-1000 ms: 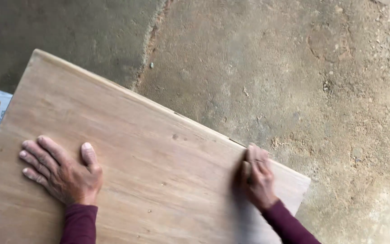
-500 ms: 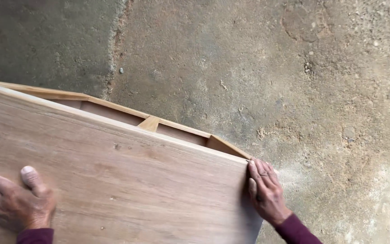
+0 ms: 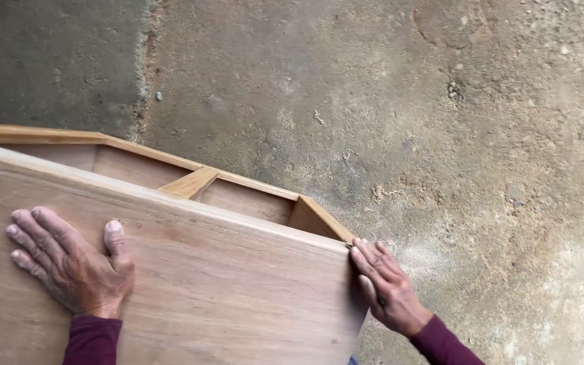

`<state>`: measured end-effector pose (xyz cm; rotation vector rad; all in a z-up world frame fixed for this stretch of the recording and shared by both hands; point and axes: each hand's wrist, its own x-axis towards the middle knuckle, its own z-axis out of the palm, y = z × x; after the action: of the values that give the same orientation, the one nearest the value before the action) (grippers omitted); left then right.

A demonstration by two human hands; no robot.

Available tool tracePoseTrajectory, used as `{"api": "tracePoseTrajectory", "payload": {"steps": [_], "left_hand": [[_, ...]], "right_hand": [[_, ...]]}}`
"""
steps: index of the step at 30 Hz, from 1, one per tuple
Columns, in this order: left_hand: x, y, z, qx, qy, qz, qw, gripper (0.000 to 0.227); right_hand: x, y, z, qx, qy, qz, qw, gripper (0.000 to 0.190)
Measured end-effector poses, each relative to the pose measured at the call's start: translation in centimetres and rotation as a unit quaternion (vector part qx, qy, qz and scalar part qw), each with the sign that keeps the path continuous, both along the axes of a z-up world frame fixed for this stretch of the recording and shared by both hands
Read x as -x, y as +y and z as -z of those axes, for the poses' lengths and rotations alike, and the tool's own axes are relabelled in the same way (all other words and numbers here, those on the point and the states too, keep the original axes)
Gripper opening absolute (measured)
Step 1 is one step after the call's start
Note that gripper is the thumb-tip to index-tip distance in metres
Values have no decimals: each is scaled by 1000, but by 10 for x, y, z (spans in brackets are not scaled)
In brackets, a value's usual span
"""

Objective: Sand the surface of a wooden box and then apply a wood stain using a paintbrush.

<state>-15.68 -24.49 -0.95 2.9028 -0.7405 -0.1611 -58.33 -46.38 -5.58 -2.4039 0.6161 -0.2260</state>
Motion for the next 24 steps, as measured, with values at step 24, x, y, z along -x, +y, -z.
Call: {"api": "tracePoseTrajectory", "payload": {"steps": [24], "left_hand": [[2,4,6,5,-21,11,1000,95]], "right_hand": [[-149,-61,-12,-405,159,-215,874,62]]}}
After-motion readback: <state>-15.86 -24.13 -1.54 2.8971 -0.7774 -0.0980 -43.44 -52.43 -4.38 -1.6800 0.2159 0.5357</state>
